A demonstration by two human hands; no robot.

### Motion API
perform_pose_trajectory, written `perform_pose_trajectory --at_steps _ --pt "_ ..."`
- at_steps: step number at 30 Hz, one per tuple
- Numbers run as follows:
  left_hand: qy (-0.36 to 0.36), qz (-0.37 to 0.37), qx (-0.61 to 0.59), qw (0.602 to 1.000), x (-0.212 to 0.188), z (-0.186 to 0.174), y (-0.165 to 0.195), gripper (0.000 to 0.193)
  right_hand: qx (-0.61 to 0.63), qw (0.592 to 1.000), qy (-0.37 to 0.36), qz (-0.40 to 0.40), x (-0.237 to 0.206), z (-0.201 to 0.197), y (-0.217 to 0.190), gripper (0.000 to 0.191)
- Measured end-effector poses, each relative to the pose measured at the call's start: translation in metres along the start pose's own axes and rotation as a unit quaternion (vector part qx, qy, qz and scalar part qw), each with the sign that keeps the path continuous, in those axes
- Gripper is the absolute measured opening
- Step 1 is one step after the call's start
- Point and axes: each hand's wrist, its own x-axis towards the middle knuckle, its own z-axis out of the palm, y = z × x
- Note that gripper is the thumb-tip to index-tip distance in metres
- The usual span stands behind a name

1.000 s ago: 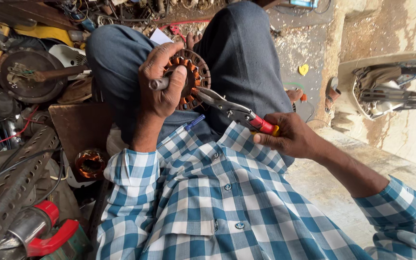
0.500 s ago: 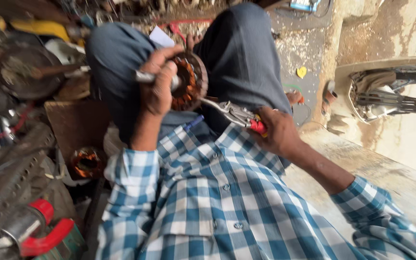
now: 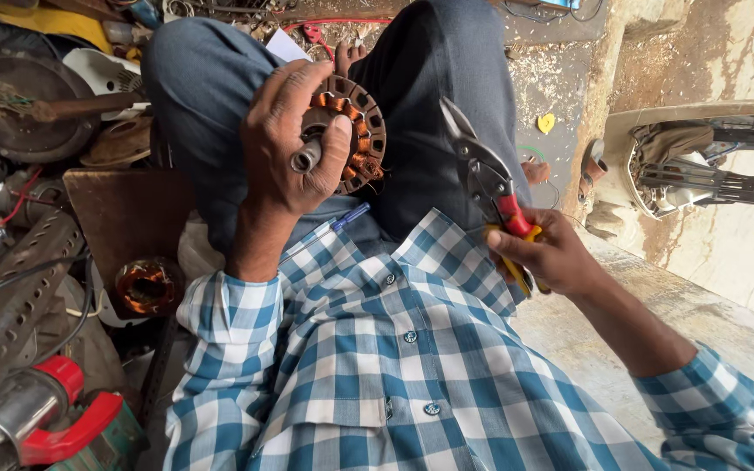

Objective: The person sits cross-legged and uses a screwdriver to adjust copper windings on a motor rotor. They then use pliers to trim excess wire and a screwdriver to tuck the ends into the rotor slots.

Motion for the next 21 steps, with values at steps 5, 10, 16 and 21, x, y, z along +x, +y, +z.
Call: perform_pose_trajectory --at_steps 5,10,16,21 --pt "0.002 0.018 0.033 0.999 0.001 -0.004 -0.006 0.045 0.104 0.972 -0.207 -0.044 -0.006 -0.014 -0.004 0.03" --pt "-0.004 0.01 0.03 1.0 0.001 -0.007 -0.008 0.047 0.091 0.954 -0.28 -0.066 -0.011 -0.017 -0.01 0.03" --pt "-0.005 0.032 0.041 0.999 0.002 -0.008 -0.011 0.047 -0.172 0.964 -0.189 -0.074 -0.008 -0.012 -0.032 0.041" --pt "-0.014 0.065 0.061 0.996 0.005 -0.007 -0.011 0.048 -0.271 0.926 -0.168 -0.2 -0.003 -0.01 -0.049 0.041"
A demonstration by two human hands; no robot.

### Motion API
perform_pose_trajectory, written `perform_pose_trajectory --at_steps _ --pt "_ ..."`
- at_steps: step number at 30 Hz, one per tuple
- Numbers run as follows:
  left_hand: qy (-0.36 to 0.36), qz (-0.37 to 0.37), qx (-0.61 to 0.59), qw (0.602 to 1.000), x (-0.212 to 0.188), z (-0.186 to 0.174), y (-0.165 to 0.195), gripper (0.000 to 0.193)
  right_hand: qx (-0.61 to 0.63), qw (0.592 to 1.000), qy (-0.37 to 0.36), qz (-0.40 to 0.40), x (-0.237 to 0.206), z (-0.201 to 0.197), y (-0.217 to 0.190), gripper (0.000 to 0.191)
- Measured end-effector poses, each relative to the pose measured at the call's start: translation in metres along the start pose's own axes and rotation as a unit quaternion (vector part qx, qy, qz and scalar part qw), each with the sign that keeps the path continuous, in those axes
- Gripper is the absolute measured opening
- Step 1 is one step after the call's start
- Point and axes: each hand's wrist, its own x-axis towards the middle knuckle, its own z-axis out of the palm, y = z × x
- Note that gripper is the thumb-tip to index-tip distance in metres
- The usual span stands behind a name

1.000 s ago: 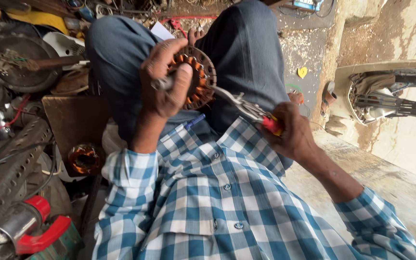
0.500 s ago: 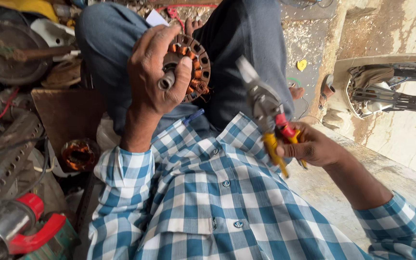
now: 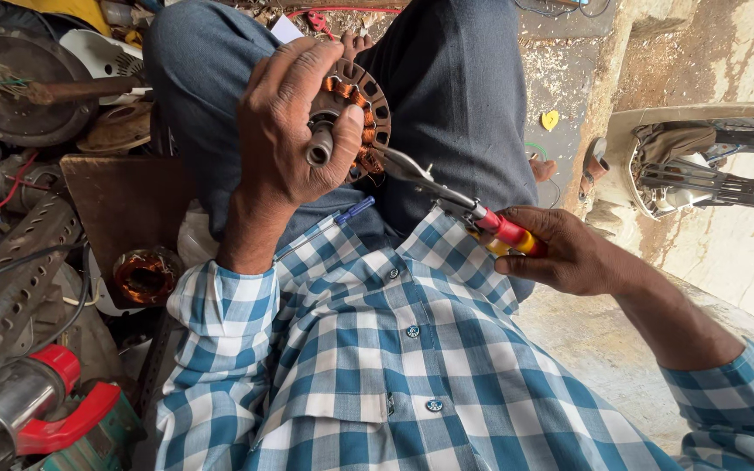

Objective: The person sits cross-legged and uses a screwdriver to adjust copper windings on a motor rotor. They then use pliers to trim excess wire and a screwdriver to tuck the ends into the rotor slots.

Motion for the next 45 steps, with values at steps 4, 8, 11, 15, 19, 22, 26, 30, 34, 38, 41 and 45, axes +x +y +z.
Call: perform_pose_trajectory --at_steps 4,8,11,15,19,22,26,30,34,38,41,45 --pt "-0.013 -0.005 0.001 1.0 0.0 0.002 0.003 0.049 0.004 0.999 -0.021 0.049 0.001 -0.005 -0.002 0.041" --pt "-0.024 -0.003 0.012 1.0 0.0 0.005 0.005 0.051 0.013 0.999 -0.026 0.031 0.001 -0.011 -0.003 0.038" --pt "-0.029 -0.007 0.004 1.0 0.001 0.005 0.003 0.051 -0.029 0.998 -0.033 0.039 -0.002 -0.017 -0.006 0.039" --pt "-0.03 0.003 0.006 1.0 0.001 0.005 0.002 0.051 -0.07 0.997 -0.026 0.026 -0.004 -0.022 -0.007 0.04" --pt "-0.035 0.006 0.005 0.999 0.001 0.008 0.003 0.051 -0.062 0.997 -0.036 0.025 -0.001 -0.023 0.0 0.041" --pt "-0.032 0.001 -0.025 0.999 0.002 0.008 0.002 0.048 -0.045 0.999 -0.028 -0.013 0.003 -0.019 0.006 0.035" --pt "-0.034 -0.008 -0.071 0.997 0.005 0.004 0.0 0.046 0.008 1.0 -0.002 0.009 0.01 0.001 0.009 0.03" --pt "-0.021 -0.013 -0.058 0.998 0.003 0.0 0.001 0.048 0.037 0.997 0.048 0.046 0.018 0.018 0.008 0.046" --pt "-0.017 0.016 -0.064 0.998 0.001 0.0 0.003 0.048 0.063 0.985 -0.029 0.159 0.025 0.022 0.011 0.045" --pt "-0.023 0.041 -0.064 0.997 0.007 -0.002 0.002 0.049 -0.058 0.972 -0.01 0.228 0.032 0.033 0.013 0.043" --pt "-0.041 0.072 -0.03 0.996 0.02 -0.004 -0.004 0.05 -0.13 0.972 0.114 0.157 0.043 0.054 0.01 0.045" --pt "-0.16 -0.079 0.003 0.984 0.032 -0.001 -0.012 0.043 -0.223 0.946 0.224 0.076 0.054 0.07 0.005 0.041"
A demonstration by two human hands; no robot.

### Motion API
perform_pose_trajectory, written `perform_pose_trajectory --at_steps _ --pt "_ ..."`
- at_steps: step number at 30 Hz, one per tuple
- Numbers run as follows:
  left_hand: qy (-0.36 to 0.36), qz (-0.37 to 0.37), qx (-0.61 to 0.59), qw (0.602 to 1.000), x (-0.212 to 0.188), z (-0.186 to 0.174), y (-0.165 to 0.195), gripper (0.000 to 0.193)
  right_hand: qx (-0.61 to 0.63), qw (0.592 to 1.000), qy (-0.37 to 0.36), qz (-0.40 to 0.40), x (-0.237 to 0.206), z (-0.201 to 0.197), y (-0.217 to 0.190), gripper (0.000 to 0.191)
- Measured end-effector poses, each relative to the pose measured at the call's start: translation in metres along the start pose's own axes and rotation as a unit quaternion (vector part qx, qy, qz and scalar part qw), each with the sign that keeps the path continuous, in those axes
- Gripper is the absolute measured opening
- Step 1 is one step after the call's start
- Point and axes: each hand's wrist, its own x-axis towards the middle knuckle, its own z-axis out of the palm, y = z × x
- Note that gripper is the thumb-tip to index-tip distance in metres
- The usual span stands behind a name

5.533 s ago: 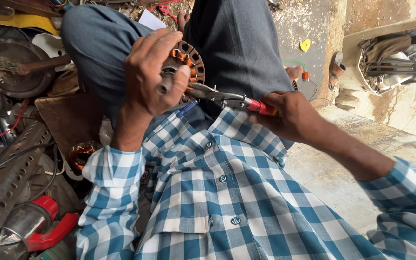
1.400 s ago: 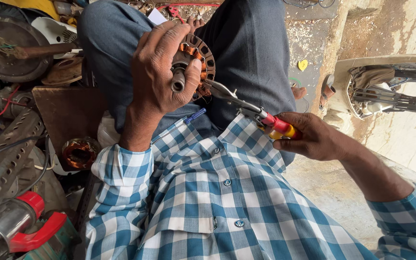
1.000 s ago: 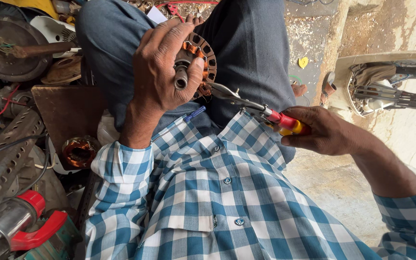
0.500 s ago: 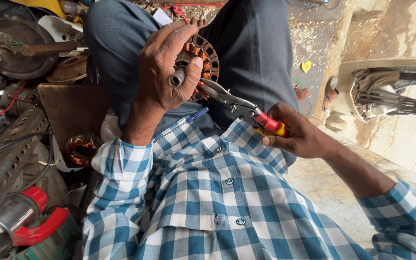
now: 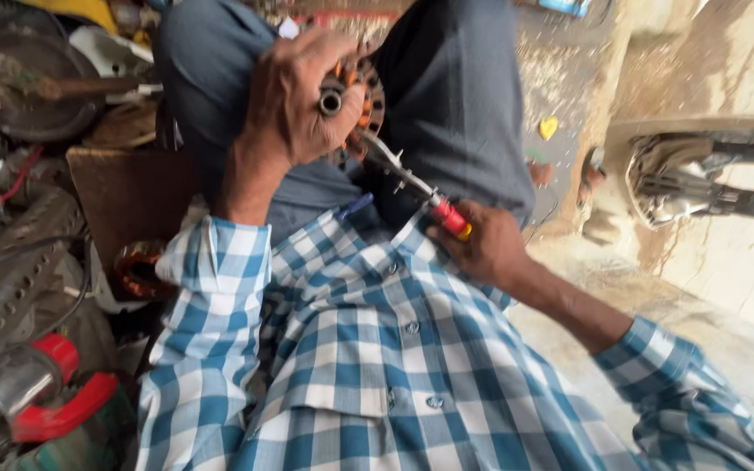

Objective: The person sits cross-legged and uses a screwdriver to adjust copper windings on a motor rotor. They then use pliers to trim excess wire and a screwdriver to tuck the ends into the rotor slots.

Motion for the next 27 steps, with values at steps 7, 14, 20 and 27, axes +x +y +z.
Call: perform_pose_trajectory --at_steps 7,14,20,27 --pt "0.135 0.119 0.0 0.984 -0.019 0.015 0.01 0.049 0.259 0.923 -0.266 0.107 0.005 -0.023 0.028 0.047" --pt "0.113 0.197 -0.046 0.973 -0.008 0.0 0.011 0.051 0.109 0.994 -0.016 0.021 -0.009 0.01 0.016 0.04" --pt "0.026 0.054 -0.007 0.998 0.012 0.005 0.018 0.035 0.074 0.993 0.095 0.009 -0.018 0.019 0.008 0.039" --pt "0.148 0.109 -0.057 0.981 -0.011 0.003 0.023 0.039 0.168 0.982 0.085 0.004 -0.028 0.0 0.01 0.05"
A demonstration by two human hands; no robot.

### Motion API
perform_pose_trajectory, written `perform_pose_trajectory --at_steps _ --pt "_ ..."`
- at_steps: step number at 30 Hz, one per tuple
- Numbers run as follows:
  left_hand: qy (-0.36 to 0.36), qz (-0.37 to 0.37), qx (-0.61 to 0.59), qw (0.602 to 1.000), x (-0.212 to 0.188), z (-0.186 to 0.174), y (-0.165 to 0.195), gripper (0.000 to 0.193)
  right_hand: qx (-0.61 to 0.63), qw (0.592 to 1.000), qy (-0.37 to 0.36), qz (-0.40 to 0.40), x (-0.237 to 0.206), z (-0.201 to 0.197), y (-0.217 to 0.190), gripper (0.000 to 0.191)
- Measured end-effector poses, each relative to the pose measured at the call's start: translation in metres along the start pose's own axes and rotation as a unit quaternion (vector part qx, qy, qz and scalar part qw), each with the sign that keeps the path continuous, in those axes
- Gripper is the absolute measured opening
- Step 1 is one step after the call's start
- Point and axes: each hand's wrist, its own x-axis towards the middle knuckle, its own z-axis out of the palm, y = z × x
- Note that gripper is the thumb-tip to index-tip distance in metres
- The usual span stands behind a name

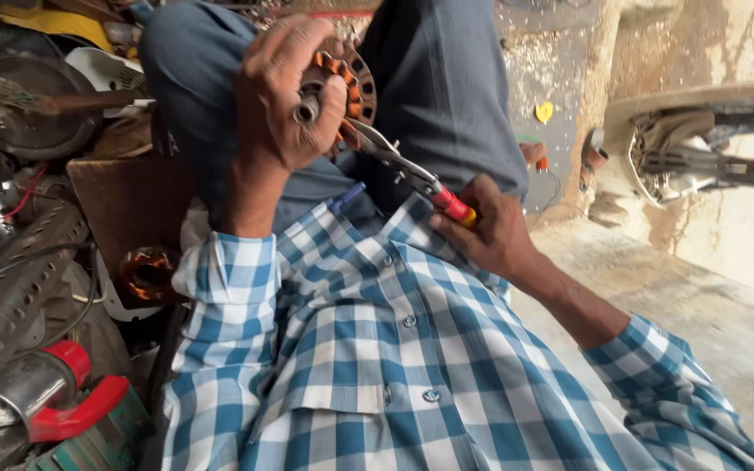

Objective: The person sits cross-legged and uses a screwdriver to adjust copper windings on a motor rotor. They then use pliers to trim excess wire and a screwdriver to tuck the ends into the rotor slots.

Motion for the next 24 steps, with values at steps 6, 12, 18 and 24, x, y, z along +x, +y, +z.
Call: perform_pose_trajectory --at_steps 6,12,18,24 --pt "0.031 -0.028 -0.057 0.998 0.001 -0.003 -0.001 0.044 -0.082 0.99 -0.109 0.022 0.011 -0.018 -0.007 0.038" --pt "0.044 0.007 -0.074 0.996 0.008 -0.001 0.01 0.048 0.152 0.91 -0.334 0.192 0.024 -0.034 0.001 0.048" --pt "-0.03 -0.136 -0.135 0.981 0.012 0.002 0.0 0.047 -0.194 0.977 -0.049 -0.07 0.028 0.002 0.012 0.049" --pt "-0.03 -0.152 -0.143 0.978 0.0 0.006 0.005 0.041 0.001 0.999 0.034 -0.037 0.014 0.009 0.014 0.032"
